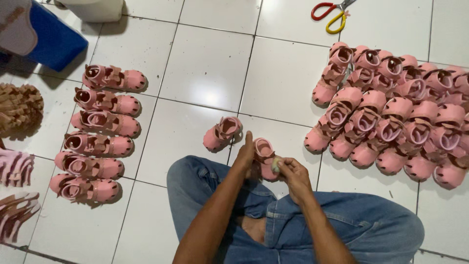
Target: The person sits on the floor among many pink baby shoes, opens a glue bottle, and uses a sponge to apply glue to shoe parts one at a time, then places each finished shoe back into rows on the floor. They handle the shoes, glue bottle, and sponge repeatedly across the batch.
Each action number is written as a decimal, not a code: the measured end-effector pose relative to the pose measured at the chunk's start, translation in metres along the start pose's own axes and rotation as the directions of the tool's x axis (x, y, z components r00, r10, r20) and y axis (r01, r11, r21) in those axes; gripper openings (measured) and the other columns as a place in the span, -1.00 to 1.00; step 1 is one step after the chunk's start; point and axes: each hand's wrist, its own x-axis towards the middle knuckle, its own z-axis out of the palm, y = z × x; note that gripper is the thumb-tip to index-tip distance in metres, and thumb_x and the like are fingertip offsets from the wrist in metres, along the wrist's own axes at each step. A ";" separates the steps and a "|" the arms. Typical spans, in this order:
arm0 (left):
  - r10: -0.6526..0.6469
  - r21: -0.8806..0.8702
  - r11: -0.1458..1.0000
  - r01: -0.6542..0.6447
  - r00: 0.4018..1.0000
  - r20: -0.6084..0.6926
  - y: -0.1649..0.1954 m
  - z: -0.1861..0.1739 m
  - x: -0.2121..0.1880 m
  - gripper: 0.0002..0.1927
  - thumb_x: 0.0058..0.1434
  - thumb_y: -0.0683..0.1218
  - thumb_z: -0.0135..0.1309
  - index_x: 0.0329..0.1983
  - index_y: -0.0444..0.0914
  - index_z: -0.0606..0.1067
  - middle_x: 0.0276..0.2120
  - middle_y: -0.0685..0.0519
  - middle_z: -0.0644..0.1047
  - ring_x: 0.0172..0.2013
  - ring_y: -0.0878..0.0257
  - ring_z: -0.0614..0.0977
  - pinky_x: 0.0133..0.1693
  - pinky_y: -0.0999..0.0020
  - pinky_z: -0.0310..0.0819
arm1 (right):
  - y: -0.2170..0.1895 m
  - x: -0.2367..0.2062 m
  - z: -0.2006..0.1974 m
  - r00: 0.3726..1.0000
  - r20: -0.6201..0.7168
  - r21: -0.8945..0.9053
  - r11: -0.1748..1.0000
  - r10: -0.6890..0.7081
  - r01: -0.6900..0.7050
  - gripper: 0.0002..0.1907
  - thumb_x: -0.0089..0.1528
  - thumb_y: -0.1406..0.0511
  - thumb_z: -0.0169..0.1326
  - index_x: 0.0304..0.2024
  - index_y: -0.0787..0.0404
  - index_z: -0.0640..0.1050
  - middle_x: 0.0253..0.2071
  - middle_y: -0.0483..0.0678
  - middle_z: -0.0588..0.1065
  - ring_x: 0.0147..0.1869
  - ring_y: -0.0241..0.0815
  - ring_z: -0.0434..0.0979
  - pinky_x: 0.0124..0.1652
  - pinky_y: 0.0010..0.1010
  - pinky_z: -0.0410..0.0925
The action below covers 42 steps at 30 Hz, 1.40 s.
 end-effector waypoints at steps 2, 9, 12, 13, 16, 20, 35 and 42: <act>-0.012 -0.100 0.995 0.008 0.999 -0.035 0.012 0.006 0.004 -0.20 0.27 0.49 -0.23 -0.15 -0.33 0.56 -0.31 -0.13 0.63 -0.37 0.11 0.67 -0.39 0.20 0.59 | 0.001 -0.001 0.001 0.999 0.019 -0.109 0.993 -0.033 0.035 -0.79 0.32 0.33 0.12 -0.03 0.28 0.58 -0.19 -0.03 0.58 -0.17 -0.27 0.54 -0.18 -0.42 0.42; 0.006 0.035 0.999 -0.006 1.000 -0.003 -0.002 0.015 -0.007 -0.49 0.18 0.21 0.16 -0.18 -0.34 0.55 -0.34 -0.03 0.60 -0.34 0.13 0.67 -0.36 0.26 0.51 | 0.015 -0.016 -0.009 0.965 0.046 -0.095 0.961 -0.257 0.260 -0.82 0.30 0.38 0.11 -0.06 0.33 0.56 0.02 -0.09 0.60 -0.03 -0.38 0.54 -0.03 -0.55 0.42; 0.145 -0.029 0.989 -0.144 0.988 0.043 -0.014 0.014 -0.019 -0.64 0.17 0.08 0.14 -0.14 -0.28 0.51 -0.31 0.01 0.63 -0.32 0.23 0.69 -0.29 0.36 0.61 | 0.019 -0.026 -0.011 0.958 0.047 0.109 0.955 -0.282 0.276 -0.82 0.38 0.42 0.11 0.02 0.37 0.55 -0.07 0.02 0.57 -0.04 -0.31 0.53 0.00 -0.51 0.40; 0.210 -0.043 0.977 -0.209 0.977 0.041 -0.015 0.014 -0.023 -0.68 0.17 0.03 0.14 -0.13 -0.26 0.47 -0.31 0.04 0.61 -0.33 0.25 0.69 -0.28 0.37 0.61 | 0.020 -0.031 -0.010 0.963 0.048 0.155 0.955 -0.264 0.254 -0.81 0.37 0.42 0.10 0.02 0.36 0.55 -0.08 0.01 0.57 -0.04 -0.29 0.54 -0.01 -0.49 0.42; 0.281 0.099 0.950 -0.296 0.949 0.141 -0.007 -0.003 -0.045 -0.73 0.19 -0.02 0.16 -0.19 -0.31 0.50 -0.36 0.00 0.60 -0.40 0.28 0.66 -0.34 0.40 0.57 | 0.018 -0.055 -0.008 0.978 0.055 0.261 0.948 -0.201 0.180 -0.81 0.34 0.39 0.07 0.00 0.34 0.53 -0.09 0.02 0.58 -0.08 -0.24 0.58 -0.07 -0.38 0.48; 0.276 0.312 0.886 -0.343 0.931 0.241 0.017 -0.025 -0.086 -0.67 0.16 -0.04 0.23 -0.23 -0.41 0.48 -0.40 -0.03 0.56 -0.43 0.27 0.63 -0.37 0.34 0.56 | 0.006 -0.080 -0.007 0.984 0.055 0.294 0.945 -0.168 0.145 -0.81 0.34 0.36 0.07 -0.02 0.33 0.49 -0.14 0.09 0.59 -0.18 -0.16 0.62 -0.22 -0.29 0.51; 0.306 0.875 0.461 -0.145 0.952 -0.004 0.048 -0.131 -0.177 -0.51 -0.01 0.10 0.20 -0.09 -0.24 0.44 -0.37 -0.15 0.63 -0.32 -0.04 0.69 -0.27 0.10 0.51 | 0.001 -0.078 0.078 0.956 0.188 -0.261 0.927 -0.226 0.270 -0.69 0.21 0.46 0.19 0.03 0.40 0.57 -0.11 0.07 0.61 -0.07 -0.19 0.64 -0.04 -0.40 0.53; 0.276 0.888 0.460 0.018 0.948 -0.162 0.028 -0.187 -0.164 -0.52 0.00 0.15 0.23 -0.17 -0.23 0.41 -0.35 -0.14 0.63 -0.28 -0.09 0.69 -0.23 0.06 0.51 | 0.027 -0.045 0.170 0.784 0.481 -0.594 0.511 -0.393 0.621 -0.75 0.19 0.39 0.26 -0.07 0.26 0.61 -0.18 -0.01 0.59 -0.18 -0.18 0.65 -0.19 -0.40 0.49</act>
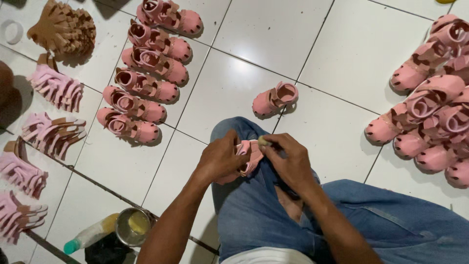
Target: The person sits on the floor among many pink baby shoes, opens a glue bottle, and uses a sponge to apply glue to shoe parts one at a time, then places each finished shoe back into rows on the floor. They handle the shoes, glue bottle, and sponge repeatedly across the batch.
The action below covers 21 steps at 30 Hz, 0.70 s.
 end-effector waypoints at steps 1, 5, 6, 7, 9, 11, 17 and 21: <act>-0.010 0.005 1.000 0.009 1.000 0.009 -0.004 0.000 0.003 -0.52 0.00 0.16 0.22 -0.18 -0.23 0.41 -0.35 -0.14 0.63 -0.28 -0.09 0.69 -0.23 0.06 0.52 | -0.001 0.006 0.007 0.997 0.033 -0.080 0.994 -0.071 0.074 -0.78 0.20 0.39 0.24 -0.09 0.26 0.61 -0.20 0.01 0.57 -0.16 -0.10 0.63 -0.17 -0.34 0.48; 0.002 0.008 1.000 -0.003 1.000 0.011 -0.015 -0.001 0.011 -0.52 -0.01 0.15 0.22 -0.18 -0.22 0.40 -0.38 -0.15 0.63 -0.30 -0.11 0.68 -0.25 0.03 0.51 | -0.004 0.008 0.017 0.950 0.218 -0.271 0.922 -0.221 0.277 -0.85 0.23 0.37 0.15 -0.15 0.26 0.59 -0.25 0.07 0.51 -0.12 0.09 0.55 -0.14 -0.19 0.42; -0.009 0.010 1.000 0.008 1.000 0.021 -0.016 -0.001 0.012 -0.53 0.04 0.17 0.20 -0.18 -0.22 0.40 -0.39 -0.15 0.63 -0.30 -0.11 0.67 -0.25 0.03 0.50 | -0.003 0.003 0.013 0.937 0.266 -0.291 0.908 -0.225 0.301 -0.85 0.22 0.37 0.14 -0.16 0.26 0.59 -0.25 0.08 0.50 -0.12 0.11 0.54 -0.14 -0.17 0.42; -0.020 0.011 1.000 0.020 0.999 0.031 -0.017 -0.002 0.012 -0.53 0.08 0.20 0.19 -0.18 -0.22 0.39 -0.40 -0.15 0.63 -0.31 -0.11 0.67 -0.25 0.03 0.49 | -0.003 -0.004 0.007 0.941 0.289 -0.311 0.913 -0.176 0.266 -0.86 0.22 0.37 0.14 -0.17 0.25 0.60 -0.26 0.07 0.51 -0.14 0.10 0.54 -0.16 -0.17 0.42; 0.008 0.023 1.000 -0.009 0.999 0.031 -0.017 -0.004 0.013 -0.53 0.00 0.15 0.23 -0.19 -0.21 0.39 -0.39 -0.14 0.62 -0.32 -0.11 0.66 -0.27 0.02 0.49 | -0.001 -0.017 -0.007 0.940 0.331 -0.353 0.913 -0.082 0.204 -0.86 0.21 0.38 0.15 -0.18 0.23 0.63 -0.30 0.06 0.51 -0.18 0.08 0.55 -0.18 -0.19 0.43; 0.020 0.019 1.000 -0.020 0.999 0.038 -0.016 -0.005 0.013 -0.54 -0.03 0.12 0.24 -0.19 -0.20 0.38 -0.40 -0.14 0.62 -0.33 -0.10 0.67 -0.28 0.03 0.50 | 0.002 -0.024 -0.014 0.966 0.247 -0.258 0.957 -0.071 0.136 -0.84 0.20 0.37 0.17 -0.16 0.26 0.61 -0.25 0.05 0.53 -0.18 0.01 0.58 -0.20 -0.26 0.45; 0.022 0.000 1.000 -0.022 1.000 0.022 -0.014 -0.003 0.009 -0.54 -0.03 0.11 0.22 -0.17 -0.20 0.36 -0.40 -0.13 0.62 -0.33 -0.08 0.67 -0.28 0.04 0.49 | 0.003 0.004 0.023 0.980 0.078 -0.163 0.968 -0.181 0.191 -0.89 0.25 0.41 0.18 -0.16 0.29 0.59 -0.21 0.04 0.53 -0.13 0.01 0.58 -0.14 -0.27 0.44; -0.001 -0.009 1.000 0.002 1.000 0.013 -0.016 -0.003 0.010 -0.54 0.01 0.12 0.22 -0.17 -0.20 0.36 -0.39 -0.14 0.62 -0.31 -0.10 0.67 -0.27 0.03 0.49 | -0.003 0.013 0.034 0.957 0.102 -0.285 0.914 -0.271 0.289 -0.85 0.25 0.44 0.17 -0.12 0.31 0.58 -0.21 0.06 0.51 -0.11 0.05 0.53 -0.13 -0.22 0.43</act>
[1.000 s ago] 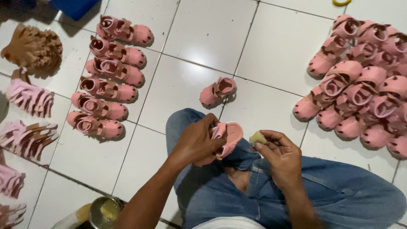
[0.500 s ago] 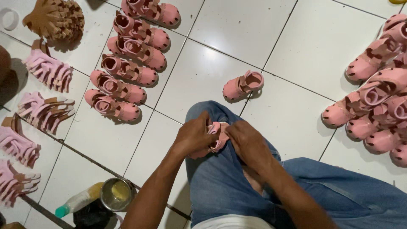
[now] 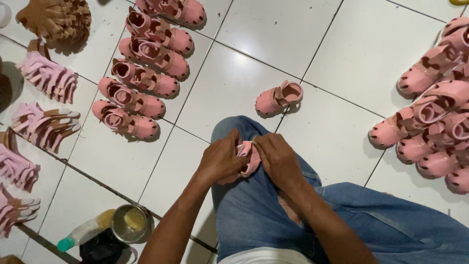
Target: The person sits on the floor among many pink baby shoes, opens a glue bottle, and uses a sponge to apply glue to shoe parts one at a time, then places each finished shoe back into rows on the floor. They handle the shoes, glue bottle, and sponge repeatedly across the batch.
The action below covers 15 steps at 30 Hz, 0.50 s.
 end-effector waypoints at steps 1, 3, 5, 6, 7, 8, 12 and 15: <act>-0.010 0.001 1.000 0.010 1.000 -0.001 -0.001 -0.001 0.000 -0.54 0.02 0.14 0.23 -0.18 -0.21 0.37 -0.39 -0.14 0.61 -0.31 -0.10 0.67 -0.27 0.03 0.49 | -0.002 -0.006 -0.005 0.994 0.107 -0.015 1.000 -0.002 0.004 -0.82 0.21 0.45 0.17 -0.12 0.31 0.59 -0.22 0.08 0.50 -0.11 0.06 0.52 -0.13 -0.22 0.42; 0.000 -0.014 1.000 0.000 1.000 -0.019 -0.002 -0.002 0.001 -0.53 -0.01 0.13 0.23 -0.15 -0.20 0.39 -0.36 -0.15 0.62 -0.29 -0.12 0.67 -0.25 0.02 0.49 | -0.002 -0.028 -0.030 0.950 0.312 -0.046 0.998 -0.015 0.031 -0.75 0.15 0.48 0.16 -0.10 0.31 0.59 -0.25 0.11 0.49 -0.12 0.09 0.51 -0.13 -0.20 0.40; 0.019 -0.071 0.997 -0.020 1.000 -0.025 -0.004 -0.002 -0.004 -0.50 -0.02 0.15 0.25 -0.13 -0.21 0.41 -0.34 -0.14 0.63 -0.29 -0.09 0.67 -0.24 0.05 0.51 | 0.005 -0.044 -0.044 0.958 0.281 -0.081 0.993 -0.065 0.091 -0.67 0.03 0.45 0.17 -0.12 0.29 0.58 -0.20 0.08 0.53 -0.09 0.07 0.54 -0.09 -0.26 0.41; 0.047 -0.112 0.993 -0.049 0.999 -0.019 -0.005 -0.004 -0.005 -0.47 -0.02 0.17 0.26 -0.12 -0.22 0.42 -0.32 -0.13 0.62 -0.30 -0.05 0.67 -0.25 0.07 0.52 | 0.009 -0.052 -0.051 0.963 0.256 -0.105 0.988 -0.081 0.111 -0.63 -0.03 0.43 0.18 -0.13 0.28 0.58 -0.17 0.06 0.55 -0.08 0.06 0.55 -0.07 -0.29 0.42; 0.085 -0.151 0.985 -0.087 0.996 -0.018 -0.006 -0.004 -0.005 -0.44 -0.03 0.19 0.28 -0.10 -0.22 0.43 -0.30 -0.12 0.62 -0.31 -0.01 0.68 -0.25 0.10 0.53 | 0.015 -0.059 -0.057 0.975 0.197 0.054 0.991 0.106 -0.119 -0.68 0.06 0.44 0.18 -0.11 0.29 0.60 -0.15 0.06 0.57 -0.08 -0.01 0.58 -0.06 -0.32 0.43; 0.093 -0.263 0.961 -0.089 0.996 0.002 -0.007 -0.001 -0.008 -0.44 0.01 0.21 0.25 -0.09 -0.23 0.43 -0.30 -0.09 0.62 -0.31 0.06 0.70 -0.26 0.13 0.56 | 0.020 -0.063 -0.059 0.942 0.174 0.226 0.919 0.288 -0.323 -0.74 0.14 0.45 0.17 -0.09 0.31 0.62 -0.14 0.05 0.60 -0.08 -0.07 0.61 -0.05 -0.35 0.45; 0.156 -0.696 0.718 -0.019 0.978 0.135 -0.008 0.018 -0.016 -0.45 0.16 0.22 0.16 0.01 -0.27 0.43 -0.29 -0.02 0.58 -0.30 0.22 0.68 -0.27 0.22 0.61 | 0.024 -0.080 -0.055 0.786 0.264 0.863 0.227 0.559 -0.452 -0.75 0.32 0.50 0.11 0.06 0.43 0.56 -0.04 0.18 0.55 -0.01 -0.14 0.58 0.03 -0.30 0.43; 0.175 -0.884 0.466 0.044 0.974 0.141 0.000 0.041 -0.020 -0.45 0.37 0.22 0.08 0.09 -0.35 0.43 -0.24 0.00 0.55 -0.25 0.27 0.59 -0.22 0.32 0.52 | 0.017 -0.084 -0.051 0.763 0.350 0.936 -0.174 0.544 -0.305 -0.79 0.27 0.45 0.07 -0.03 0.37 0.51 0.03 0.22 0.56 0.05 -0.02 0.63 0.08 -0.22 0.45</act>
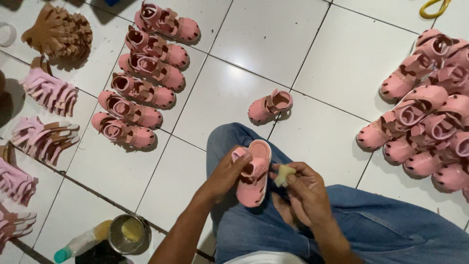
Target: The person sits on the floor among many pink baby shoes, opens a glue bottle, and uses a sponge to apply glue to shoe parts one at a time, then places each finished shoe back into rows on the floor. They handle the shoes, glue bottle, and sponge repeatedly across the batch.
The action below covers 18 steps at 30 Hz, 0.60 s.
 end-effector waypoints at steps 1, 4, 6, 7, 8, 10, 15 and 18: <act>0.005 -0.090 0.996 -0.007 1.000 -0.015 -0.003 0.005 -0.001 -0.43 0.46 0.23 0.04 0.11 -0.39 0.44 -0.22 0.01 0.54 -0.23 0.28 0.57 -0.20 0.36 0.48 | 0.001 -0.001 0.003 1.000 0.013 0.034 0.999 -0.023 0.022 -0.79 0.30 0.45 0.08 -0.01 0.37 0.50 0.04 0.23 0.56 0.06 -0.02 0.62 0.09 -0.21 0.44; 0.158 -0.270 0.954 -0.130 0.984 0.087 -0.007 0.024 -0.008 -0.41 0.30 0.22 -0.08 0.14 -0.33 0.41 -0.13 0.02 0.62 -0.13 0.27 0.68 -0.09 0.34 0.60 | -0.002 -0.005 0.011 0.997 0.034 0.098 0.993 -0.072 0.068 -0.78 0.35 0.43 0.09 0.04 0.38 0.49 0.08 0.26 0.55 0.07 -0.01 0.57 0.12 -0.16 0.41; 0.273 -0.060 0.958 -0.281 0.955 -0.118 -0.004 0.040 -0.008 -0.38 0.20 0.12 0.10 0.20 -0.32 0.31 -0.09 0.00 0.56 -0.11 0.25 0.63 -0.10 0.27 0.59 | -0.009 -0.012 0.017 0.996 0.043 0.092 0.993 -0.072 0.068 -0.77 0.35 0.43 0.10 0.05 0.39 0.49 0.12 0.27 0.55 0.10 0.00 0.54 0.16 -0.12 0.37; 0.338 0.056 0.941 -0.334 0.918 -0.210 0.000 0.044 -0.010 -0.32 0.15 0.07 0.20 0.22 -0.32 0.25 -0.06 -0.01 0.53 -0.09 0.24 0.61 -0.11 0.23 0.59 | -0.012 -0.015 0.019 0.994 0.053 0.102 0.991 -0.094 0.088 -0.76 0.34 0.42 0.10 0.05 0.39 0.49 0.10 0.25 0.55 0.17 0.03 0.52 0.22 -0.06 0.34; 0.311 -0.082 0.941 -0.327 0.936 -0.163 0.004 0.046 -0.011 -0.37 0.23 0.07 0.16 0.23 -0.36 0.28 -0.05 -0.07 0.52 -0.10 0.20 0.60 -0.10 0.21 0.58 | -0.016 -0.019 0.022 0.991 0.065 0.112 0.988 -0.114 0.107 -0.76 0.34 0.41 0.11 0.05 0.38 0.49 0.07 0.23 0.54 0.25 0.06 0.49 0.29 0.00 0.31; 0.289 -0.348 0.891 -0.293 0.955 -0.064 0.014 0.046 -0.010 -0.43 0.39 0.07 0.10 0.25 -0.43 0.33 -0.02 -0.19 0.51 -0.11 0.11 0.58 -0.08 0.16 0.57 | -0.023 -0.023 0.029 0.985 0.085 0.153 0.979 -0.151 0.137 -0.74 0.34 0.38 0.14 0.06 0.37 0.48 0.04 0.19 0.53 0.34 0.11 0.45 0.37 0.13 0.26; 0.200 -0.747 0.665 0.013 0.960 0.195 0.017 0.054 -0.009 -0.31 0.41 0.14 -0.13 0.39 -0.48 0.28 0.29 -0.33 0.40 0.20 -0.01 0.55 0.20 0.11 0.51 | -0.035 -0.041 0.043 0.959 0.167 0.227 0.956 -0.228 0.188 -0.68 0.39 0.26 0.17 0.03 0.38 0.45 -0.05 0.10 0.46 0.40 0.17 0.38 0.41 0.28 0.18; 0.281 -0.884 0.442 0.152 0.913 0.297 0.004 0.067 -0.006 -0.28 0.44 0.16 -0.24 0.44 -0.48 0.25 0.37 -0.38 0.32 0.29 -0.12 0.50 0.26 0.03 0.47 | -0.034 -0.049 0.048 0.933 0.269 0.258 0.951 -0.238 0.169 -0.68 0.42 0.23 0.17 0.00 0.36 0.42 -0.06 0.10 0.42 0.39 0.17 0.40 0.44 0.33 0.17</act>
